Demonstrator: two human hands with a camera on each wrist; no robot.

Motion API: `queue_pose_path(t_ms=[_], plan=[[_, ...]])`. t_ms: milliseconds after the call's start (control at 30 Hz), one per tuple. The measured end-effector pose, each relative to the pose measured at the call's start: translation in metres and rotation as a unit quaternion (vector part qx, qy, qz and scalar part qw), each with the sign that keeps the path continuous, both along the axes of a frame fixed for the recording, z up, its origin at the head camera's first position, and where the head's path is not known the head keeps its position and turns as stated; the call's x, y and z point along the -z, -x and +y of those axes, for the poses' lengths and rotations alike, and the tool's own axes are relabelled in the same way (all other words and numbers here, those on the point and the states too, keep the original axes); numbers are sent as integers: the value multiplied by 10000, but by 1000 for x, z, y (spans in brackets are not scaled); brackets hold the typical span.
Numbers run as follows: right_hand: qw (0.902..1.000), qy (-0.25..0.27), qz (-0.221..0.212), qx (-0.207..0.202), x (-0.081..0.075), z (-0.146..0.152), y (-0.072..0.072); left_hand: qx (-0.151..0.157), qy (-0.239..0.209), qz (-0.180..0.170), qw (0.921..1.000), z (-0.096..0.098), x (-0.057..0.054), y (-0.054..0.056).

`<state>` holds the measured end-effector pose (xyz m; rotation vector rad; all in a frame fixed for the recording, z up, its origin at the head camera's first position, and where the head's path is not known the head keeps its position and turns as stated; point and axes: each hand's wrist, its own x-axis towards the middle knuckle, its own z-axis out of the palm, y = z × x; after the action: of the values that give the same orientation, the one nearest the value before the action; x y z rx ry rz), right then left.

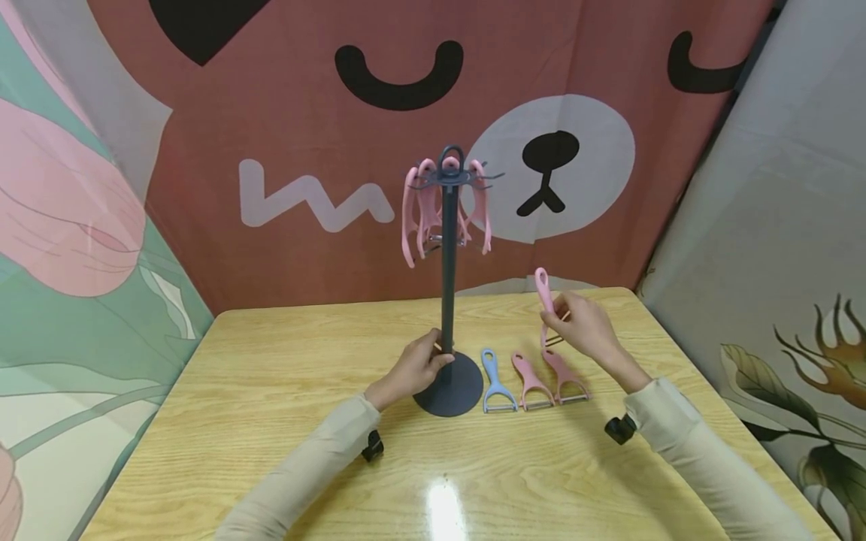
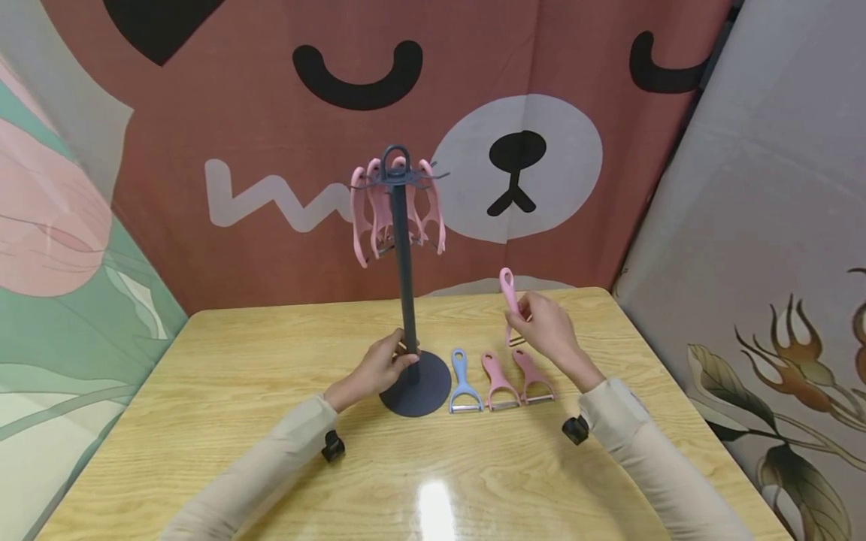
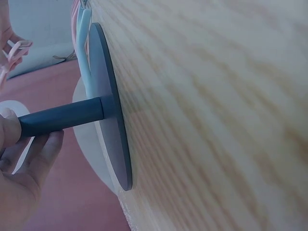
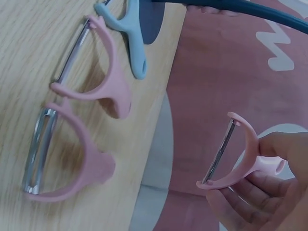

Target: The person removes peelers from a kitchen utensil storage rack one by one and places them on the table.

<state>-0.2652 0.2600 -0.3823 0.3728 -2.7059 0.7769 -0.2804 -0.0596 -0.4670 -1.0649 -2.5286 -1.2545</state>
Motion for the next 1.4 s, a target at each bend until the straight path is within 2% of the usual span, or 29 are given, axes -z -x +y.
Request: queue_pose_path(t_ms=[267, 467, 800, 1067, 1400], plan=[[9991, -116, -380, 149, 6, 10, -1, 29, 0, -56, 10000, -1, 0, 0], [9974, -427, -513, 284, 12, 20, 0, 18, 37, -64, 10000, 0, -1, 0], [9910, -836, -987, 354, 20, 35, 1, 7, -13, -124, 9999, 0, 0, -1], [9806, -1148, -1485, 565, 22, 43, 0, 11, -30, -135, 9999, 0, 0, -1], [9698, -1426, -1868, 646, 27, 54, -3, 59, -16, -54, 10000, -1, 1, 0]])
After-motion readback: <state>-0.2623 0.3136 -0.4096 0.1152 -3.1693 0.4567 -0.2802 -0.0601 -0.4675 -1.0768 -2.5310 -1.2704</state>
